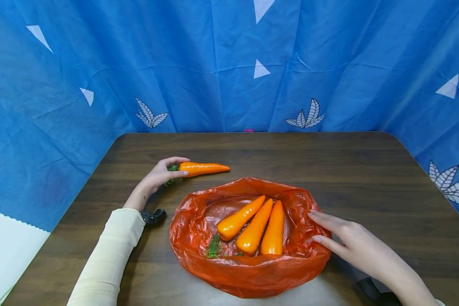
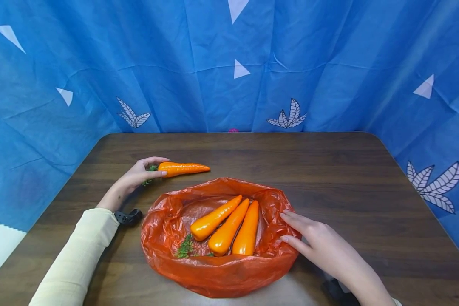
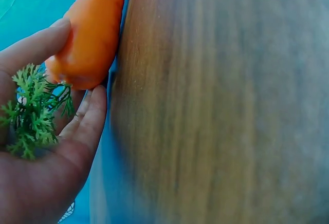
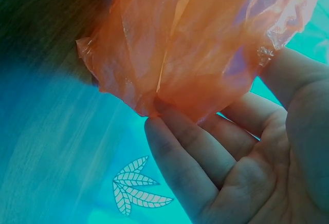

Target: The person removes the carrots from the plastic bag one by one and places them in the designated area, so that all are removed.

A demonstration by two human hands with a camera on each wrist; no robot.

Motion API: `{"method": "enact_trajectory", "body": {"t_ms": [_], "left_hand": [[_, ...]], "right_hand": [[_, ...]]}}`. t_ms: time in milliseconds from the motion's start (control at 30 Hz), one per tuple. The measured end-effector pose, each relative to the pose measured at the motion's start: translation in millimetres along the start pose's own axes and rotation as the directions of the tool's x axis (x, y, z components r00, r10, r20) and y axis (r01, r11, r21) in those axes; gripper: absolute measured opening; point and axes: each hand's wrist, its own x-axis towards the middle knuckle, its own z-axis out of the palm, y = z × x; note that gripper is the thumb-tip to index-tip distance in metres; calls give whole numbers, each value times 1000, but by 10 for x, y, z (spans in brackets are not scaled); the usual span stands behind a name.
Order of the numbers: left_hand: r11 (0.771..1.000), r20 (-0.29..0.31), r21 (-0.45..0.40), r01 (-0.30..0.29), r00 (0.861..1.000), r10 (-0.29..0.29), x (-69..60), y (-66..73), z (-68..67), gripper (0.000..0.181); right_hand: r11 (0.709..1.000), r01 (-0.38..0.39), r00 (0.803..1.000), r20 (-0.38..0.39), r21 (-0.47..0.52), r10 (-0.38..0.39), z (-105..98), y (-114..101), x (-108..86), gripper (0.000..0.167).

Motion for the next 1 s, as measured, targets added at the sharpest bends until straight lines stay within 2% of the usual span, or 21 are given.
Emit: {"method": "enact_trajectory", "body": {"t_ms": [133,300,567,767,1000], "left_hand": [[1000,-4,7,-20,1000,20,46,-141,-30,48],[997,-3,40,-59,998,59,26,-207,-40,50],[994,21,54,-94,995,93,-30,-218,-53,52],[994,38,48,-98,995,96,-66,-207,-61,52],[994,27,61,-93,995,92,-101,-208,-76,53]], "right_hand": [[1000,4,1000,-3,-3,-4,-1,1,-2,55],[1000,10,1000,-6,-5,-10,-1,1,-4,55],[1000,6,1000,-10,-9,-6,2,-9,-11,56],[1000,6,1000,-13,-11,-6,1,-14,-11,55],[1000,-3,1000,1,-3,3,-4,-19,-12,56]]}}
